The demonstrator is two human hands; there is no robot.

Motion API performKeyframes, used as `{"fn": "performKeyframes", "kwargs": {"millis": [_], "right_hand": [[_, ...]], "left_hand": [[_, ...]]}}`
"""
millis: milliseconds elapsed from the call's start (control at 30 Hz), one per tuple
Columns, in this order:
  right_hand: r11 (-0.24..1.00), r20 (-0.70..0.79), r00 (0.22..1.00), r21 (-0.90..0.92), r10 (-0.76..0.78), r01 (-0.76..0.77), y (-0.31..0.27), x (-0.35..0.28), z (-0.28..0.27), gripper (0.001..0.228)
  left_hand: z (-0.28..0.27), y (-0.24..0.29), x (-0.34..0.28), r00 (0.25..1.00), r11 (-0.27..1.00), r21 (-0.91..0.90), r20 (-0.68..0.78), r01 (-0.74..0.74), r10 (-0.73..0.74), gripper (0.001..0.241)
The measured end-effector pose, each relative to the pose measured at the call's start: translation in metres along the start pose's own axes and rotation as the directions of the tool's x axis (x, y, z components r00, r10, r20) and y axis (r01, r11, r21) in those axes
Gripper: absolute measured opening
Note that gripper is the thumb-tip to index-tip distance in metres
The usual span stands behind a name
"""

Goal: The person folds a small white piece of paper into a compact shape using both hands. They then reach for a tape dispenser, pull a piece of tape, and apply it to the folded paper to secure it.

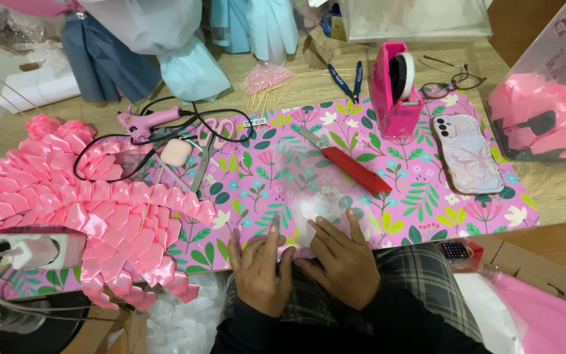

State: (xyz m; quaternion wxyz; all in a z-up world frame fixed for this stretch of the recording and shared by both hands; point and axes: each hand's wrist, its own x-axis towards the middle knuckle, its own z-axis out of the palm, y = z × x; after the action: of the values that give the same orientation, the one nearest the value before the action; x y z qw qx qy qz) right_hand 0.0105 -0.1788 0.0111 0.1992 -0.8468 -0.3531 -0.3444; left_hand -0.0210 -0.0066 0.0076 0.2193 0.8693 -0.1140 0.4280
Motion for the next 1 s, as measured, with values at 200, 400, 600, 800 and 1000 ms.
{"fn": "performKeyframes", "kwargs": {"millis": [200, 400, 600, 800, 1000], "right_hand": [[1.000, -0.086, 0.996, -0.020, 0.007, -0.009, -0.003, 0.002, 0.004, 0.039], [0.999, -0.060, 0.998, -0.039, 0.010, -0.012, -0.003, 0.009, 0.002, 0.022], [1.000, -0.072, 0.997, -0.022, 0.001, -0.002, 0.000, 0.007, 0.003, 0.022], [0.988, -0.123, 0.991, 0.153, 0.057, -0.037, 0.001, 0.010, -0.004, 0.012], [0.965, -0.215, 0.976, 0.250, -0.029, 0.083, -0.007, 0.017, -0.028, 0.010]], "left_hand": [[0.006, 0.000, -0.003, 0.998, 0.996, -0.087, 0.056, 0.009, -0.004, 0.045], [0.012, 0.007, -0.015, 0.992, 0.991, -0.132, 0.129, 0.019, -0.002, 0.047], [0.007, 0.009, -0.016, 0.984, 0.963, -0.248, 0.165, 0.104, -0.064, 0.049], [-0.002, 0.020, -0.010, 0.971, 0.912, -0.348, 0.173, 0.218, -0.167, 0.046], [0.021, 0.027, -0.041, 0.752, 0.178, -0.833, 0.353, 0.524, -0.557, 0.054]]}}
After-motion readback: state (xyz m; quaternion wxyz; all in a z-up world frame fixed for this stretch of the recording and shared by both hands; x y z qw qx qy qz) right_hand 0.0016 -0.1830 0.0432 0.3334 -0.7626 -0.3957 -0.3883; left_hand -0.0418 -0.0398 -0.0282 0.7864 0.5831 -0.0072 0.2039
